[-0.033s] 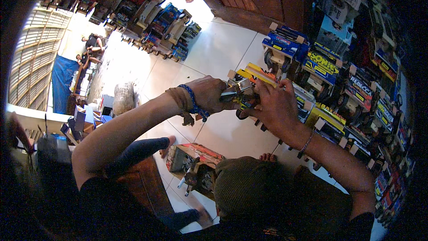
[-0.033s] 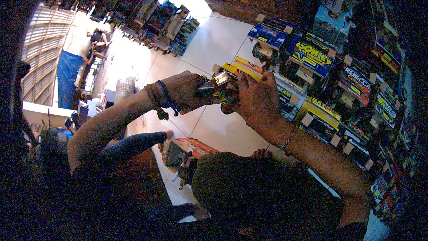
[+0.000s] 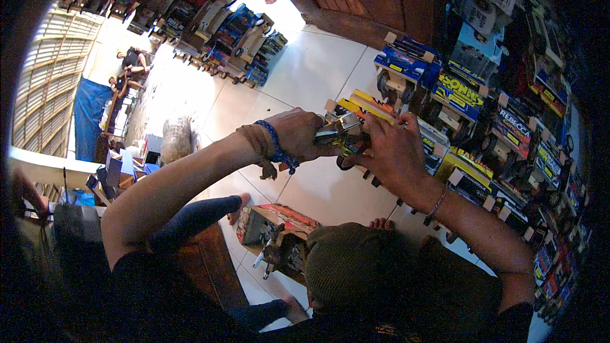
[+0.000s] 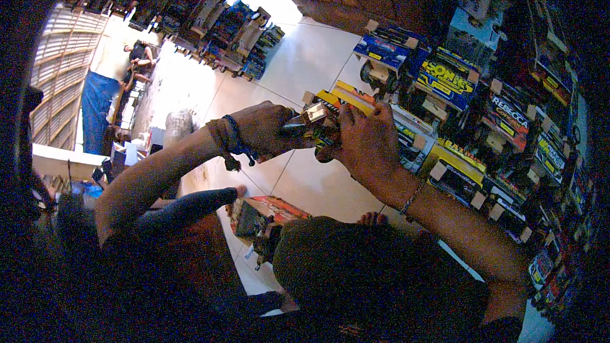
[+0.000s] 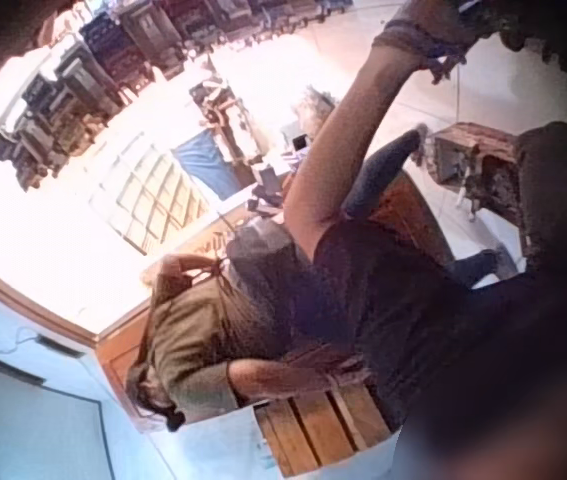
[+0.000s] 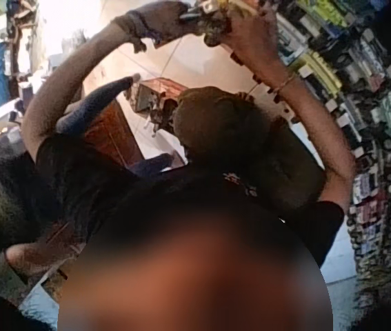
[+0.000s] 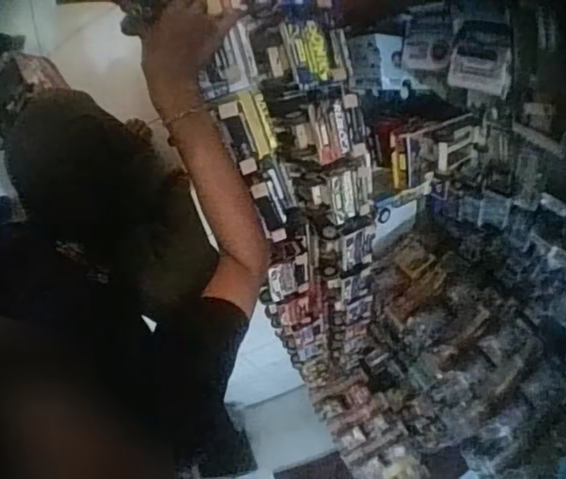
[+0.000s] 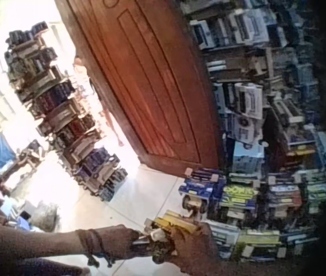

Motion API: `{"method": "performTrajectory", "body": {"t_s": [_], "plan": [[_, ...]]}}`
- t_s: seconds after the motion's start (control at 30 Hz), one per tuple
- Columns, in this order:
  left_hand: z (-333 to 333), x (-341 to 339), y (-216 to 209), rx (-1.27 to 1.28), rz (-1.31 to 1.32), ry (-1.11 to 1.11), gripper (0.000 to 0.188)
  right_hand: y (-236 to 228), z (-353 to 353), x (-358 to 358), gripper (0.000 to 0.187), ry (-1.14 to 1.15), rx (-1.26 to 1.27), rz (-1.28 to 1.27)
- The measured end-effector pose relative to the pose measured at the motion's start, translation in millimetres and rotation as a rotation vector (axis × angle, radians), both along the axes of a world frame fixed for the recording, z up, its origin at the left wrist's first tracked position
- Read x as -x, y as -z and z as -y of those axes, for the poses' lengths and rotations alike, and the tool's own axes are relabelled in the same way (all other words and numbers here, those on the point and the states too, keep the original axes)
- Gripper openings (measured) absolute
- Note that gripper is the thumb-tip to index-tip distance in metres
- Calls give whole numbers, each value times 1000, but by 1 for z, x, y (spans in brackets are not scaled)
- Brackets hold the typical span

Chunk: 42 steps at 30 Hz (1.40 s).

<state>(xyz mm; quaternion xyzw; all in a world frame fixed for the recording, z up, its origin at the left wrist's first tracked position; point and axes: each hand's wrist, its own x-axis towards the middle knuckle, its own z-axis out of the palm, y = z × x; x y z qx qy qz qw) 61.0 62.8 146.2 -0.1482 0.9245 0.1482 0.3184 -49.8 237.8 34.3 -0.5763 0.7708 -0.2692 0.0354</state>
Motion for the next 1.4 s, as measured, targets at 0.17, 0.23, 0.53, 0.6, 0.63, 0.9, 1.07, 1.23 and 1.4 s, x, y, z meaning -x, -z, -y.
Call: {"method": "performTrajectory", "body": {"t_s": [0.17,0.23,0.53,0.6,0.63,0.9,1.07,1.23,1.4], "plan": [[-1,-8,13,55,-74,4,58,-2,2,0,77,4,-15,10],[-3,-9,16,56,-99,-34,58,-3,2,0,81,-6,-48,36],[-14,-20,31,159,-191,-161,67,2,2,-1,66,-12,16,-55],[-14,-20,32,172,-149,-199,68,0,2,-3,66,-12,-5,-66],[-13,-21,29,144,-163,-189,68,-1,3,-4,67,3,-31,-77],[24,-59,-14,140,-73,-9,65,-7,6,-5,110,-50,-142,-15],[50,-84,-11,222,-94,-126,63,-2,25,5,136,-92,-164,26],[60,-83,0,217,-201,-98,62,-14,46,2,142,-149,-207,34],[47,-87,-1,159,-243,-132,57,-38,15,43,124,-274,-325,162]]}}
